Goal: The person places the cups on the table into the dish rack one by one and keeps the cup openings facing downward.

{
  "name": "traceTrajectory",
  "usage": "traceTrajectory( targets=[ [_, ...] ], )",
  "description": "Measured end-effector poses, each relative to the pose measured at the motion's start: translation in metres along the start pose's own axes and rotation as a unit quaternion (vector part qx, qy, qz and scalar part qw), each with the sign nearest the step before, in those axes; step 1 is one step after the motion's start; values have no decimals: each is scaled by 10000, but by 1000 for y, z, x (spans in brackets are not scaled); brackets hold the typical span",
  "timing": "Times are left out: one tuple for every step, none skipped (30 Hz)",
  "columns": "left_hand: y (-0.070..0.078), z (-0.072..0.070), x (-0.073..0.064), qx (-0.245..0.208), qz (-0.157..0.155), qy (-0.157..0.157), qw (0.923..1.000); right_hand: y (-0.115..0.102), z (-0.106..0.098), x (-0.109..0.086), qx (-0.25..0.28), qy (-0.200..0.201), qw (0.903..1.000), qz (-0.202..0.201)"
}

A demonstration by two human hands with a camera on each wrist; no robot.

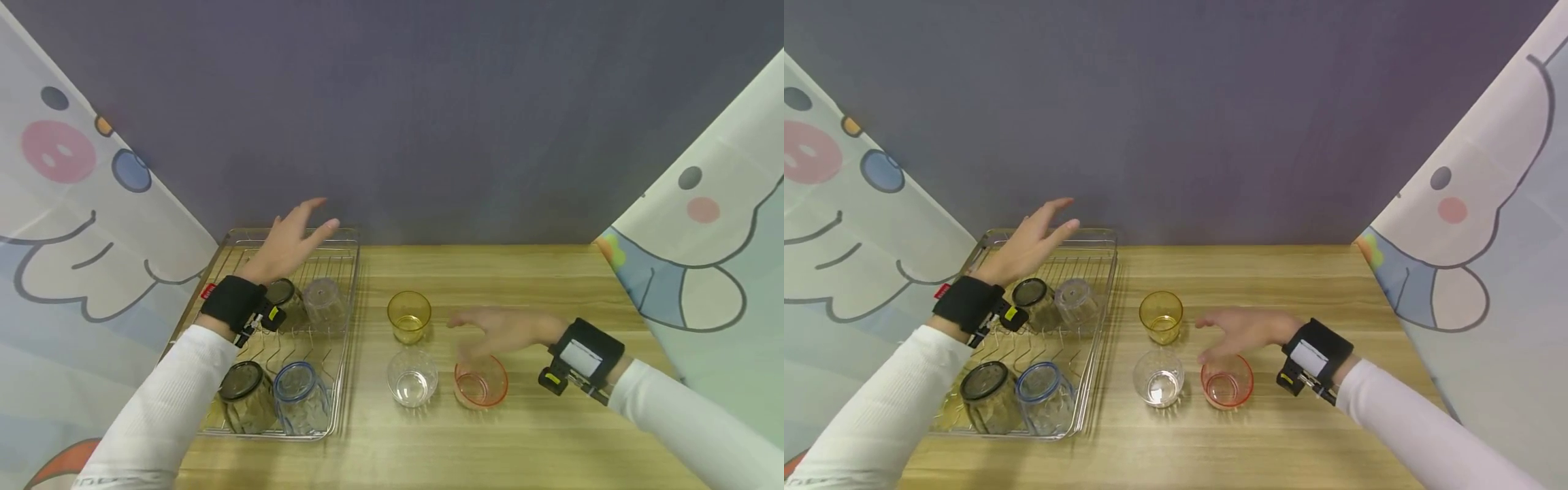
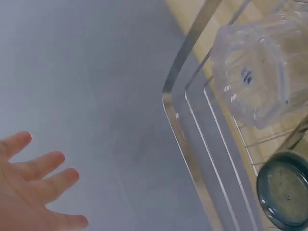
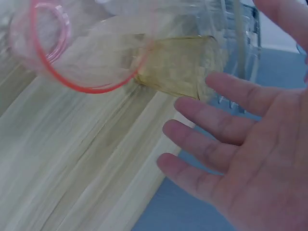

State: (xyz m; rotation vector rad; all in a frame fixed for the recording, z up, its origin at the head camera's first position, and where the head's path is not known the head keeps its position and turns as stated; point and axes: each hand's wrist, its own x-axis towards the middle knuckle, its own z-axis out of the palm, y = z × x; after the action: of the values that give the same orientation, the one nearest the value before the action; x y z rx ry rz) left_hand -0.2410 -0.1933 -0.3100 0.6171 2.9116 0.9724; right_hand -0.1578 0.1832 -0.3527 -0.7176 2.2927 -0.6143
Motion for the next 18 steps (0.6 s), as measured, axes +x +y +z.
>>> traceTrajectory(
  targets=[
    [5, 3, 0, 181, 131, -50, 9997, -1, 2, -1, -96, -63, 9999, -14],
    [10, 7, -1, 372, 268, -115, 9989, -1, 4, -2, -156, -123, 9998, -6],
    [15, 11, -2, 559, 392, -173, 9975, -2, 6, -3, -252, -162, 9996, -7],
    [20, 15, -3, 736, 512, -234, 9957, -2, 8, -4, -300, -210, 9993, -39],
    [25, 18, -4, 880, 637, -285, 9937, -2, 11, -5, -308, -264, 9992, -47],
    [30, 22, -6, 997, 753, -332, 9916, -2, 13, -5, -359, -311, 9989, -51],
    [35, 25, -7, 1134, 863, -373, 9891, -1, 15, -5, -460, -330, 9983, -116],
    [39, 28, -8, 1251, 976, -413, 9865, 0, 17, -6, -464, -374, 9981, -137],
    [42, 31, -9, 1334, 1075, -434, 9843, 0, 19, -5, -486, -407, 9979, -165],
    [45, 33, -10, 1400, 1161, -466, 9822, 1, 22, -5, -510, -451, 9975, -187],
    [48, 35, -11, 1453, 1241, -487, 9804, 2, 24, -4, -504, -497, 9973, -179],
    [49, 37, -11, 1501, 1321, -501, 9785, 3, 26, -4, -498, -541, 9972, -154],
    [50, 38, -11, 1551, 1394, -508, 9767, 4, 28, -2, -488, -592, 9970, -124],
    [50, 39, -11, 1564, 1470, -511, 9754, 5, 31, -1, -468, -646, 9968, -59],
    [50, 40, -11, 1562, 1545, -504, 9743, 5, 33, 0, -516, -683, 9963, -39],
    [50, 40, -11, 1551, 1609, -519, 9733, 6, 36, 1, -524, -713, 9961, 1],
    [51, 41, -10, 1538, 1695, -527, 9720, 7, 39, 1, -504, -725, 9961, 44],
    [51, 42, -10, 1522, 1778, -543, 9707, 8, 41, 1, -482, -724, 9962, 75]
  ],
)
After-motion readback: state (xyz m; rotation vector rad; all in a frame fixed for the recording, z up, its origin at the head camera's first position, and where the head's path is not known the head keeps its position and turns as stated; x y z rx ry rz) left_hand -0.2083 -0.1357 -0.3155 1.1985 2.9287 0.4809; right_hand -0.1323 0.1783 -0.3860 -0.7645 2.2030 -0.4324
